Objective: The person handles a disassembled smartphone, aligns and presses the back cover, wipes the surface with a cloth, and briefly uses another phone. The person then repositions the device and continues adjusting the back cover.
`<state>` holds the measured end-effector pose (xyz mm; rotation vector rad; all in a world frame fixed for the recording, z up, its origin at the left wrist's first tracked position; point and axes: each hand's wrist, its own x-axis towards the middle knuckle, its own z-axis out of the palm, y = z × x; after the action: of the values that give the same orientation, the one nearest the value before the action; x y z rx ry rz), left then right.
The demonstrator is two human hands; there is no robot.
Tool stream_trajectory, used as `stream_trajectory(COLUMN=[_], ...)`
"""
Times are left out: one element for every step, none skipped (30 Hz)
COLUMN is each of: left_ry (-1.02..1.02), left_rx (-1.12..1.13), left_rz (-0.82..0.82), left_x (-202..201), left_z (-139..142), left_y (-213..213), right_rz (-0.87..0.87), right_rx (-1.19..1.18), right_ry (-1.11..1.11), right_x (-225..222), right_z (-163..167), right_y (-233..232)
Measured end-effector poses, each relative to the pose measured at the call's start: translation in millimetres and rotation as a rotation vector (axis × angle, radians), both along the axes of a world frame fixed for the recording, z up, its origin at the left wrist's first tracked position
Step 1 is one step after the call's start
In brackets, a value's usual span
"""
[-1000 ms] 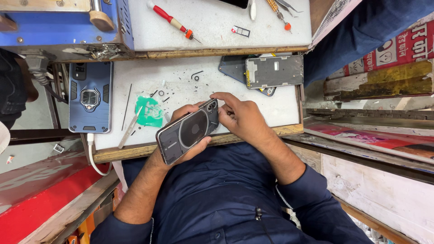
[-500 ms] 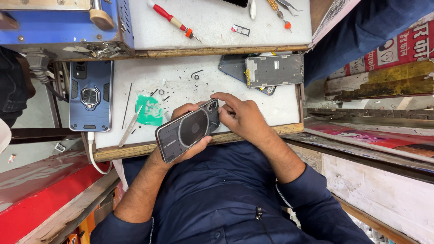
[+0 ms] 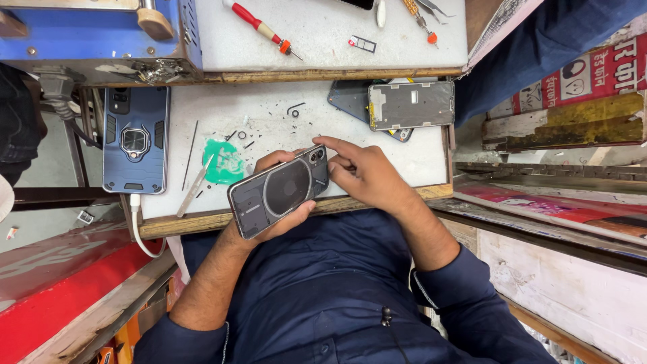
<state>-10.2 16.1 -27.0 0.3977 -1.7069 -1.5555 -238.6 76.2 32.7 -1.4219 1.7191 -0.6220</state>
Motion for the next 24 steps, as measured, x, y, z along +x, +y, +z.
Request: stream_trajectory(left_ry=[-0.01, -0.028, -0.047, -0.067, -0.068, -0.07, -0.072, -0.073, -0.074, -0.075, -0.066, -0.056, -0.047, -0.056, -0.064, -0.07, -0.063, -0.055, -0.048, -0.041, -0.033, -0.026, -0.032, -0.039], left_rx=[-0.02, -0.003, 0.014, 0.034, 0.041, 0.046, 0.053, 0.055, 0.056, 0.058, 0.063, 0.067, 0.071, 0.062, 0.051, 0.039, 0.003, -0.032, -0.068, -0.063, -0.056, -0.051, -0.068, -0.084], left_rz=[0.009, 0.01, 0.012, 0.014, 0.016, 0.02, 0.023, 0.028, 0.034, 0.041, 0.03, 0.02, 0.008, 0.011, 0.013, 0.013, 0.013, 0.015, 0.018, 0.011, 0.004, -0.003, -0.004, -0.005], left_x=[0, 1, 1, 2, 2, 2, 2, 2, 2, 2, 2, 2, 2, 2, 2, 2, 1, 1, 0, 0, -1, -1, -2, -2], left_z=[0, 0, 0, 0, 0, 1, 1, 1, 2, 2, 2, 2, 2, 1, 1, 0, 0, -1, -1, -1, -2, -2, -2, -3], left_y=[0, -1, -1, -2, -2, -2, -2, -2, -1, -1, -1, -1, -1, 0, 0, 0, -1, -1, 0, 0, 0, 0, 0, 0], right_rz=[0.012, 0.024, 0.035, 0.034, 0.033, 0.033, 0.053, 0.071, 0.089, 0.079, 0.07, 0.061, 0.068, 0.076, 0.082, 0.084, 0.086, 0.089, 0.089, 0.089, 0.087, 0.076, 0.066, 0.055], right_rx=[-0.018, -0.037, -0.055, -0.04, -0.025, -0.01, -0.033, -0.058, -0.085, -0.081, -0.076, -0.072, -0.077, -0.081, -0.085, -0.094, -0.102, -0.11, -0.134, -0.16, -0.184, -0.19, -0.195, -0.201], right_ry=[-0.098, -0.195, -0.293, -0.353, -0.413, -0.473, -0.404, -0.333, -0.261, -0.209, -0.158, -0.106, -0.092, -0.079, -0.066, -0.055, -0.043, -0.033, -0.005, 0.025, 0.054, 0.071, 0.089, 0.106], right_x=[-2, -4, -6, -8, -10, -11, -10, -10, -8, -6, -4, -3, -1, 0, 0, 1, 1, 2, 2, 3, 4, 5, 6, 7], right_z=[-1, -3, -4, -5, -6, -6, -5, -4, -2, 0, 2, 5, 7, 9, 10, 11, 11, 11, 10, 8, 7, 5, 3, 1], right_y=[-1, -2, -3, -3, -4, -5, -5, -5, -5, -5, -5, -5, -6, -6, -6, -7, -7, -7, -7, -7, -6, -6, -5, -5])
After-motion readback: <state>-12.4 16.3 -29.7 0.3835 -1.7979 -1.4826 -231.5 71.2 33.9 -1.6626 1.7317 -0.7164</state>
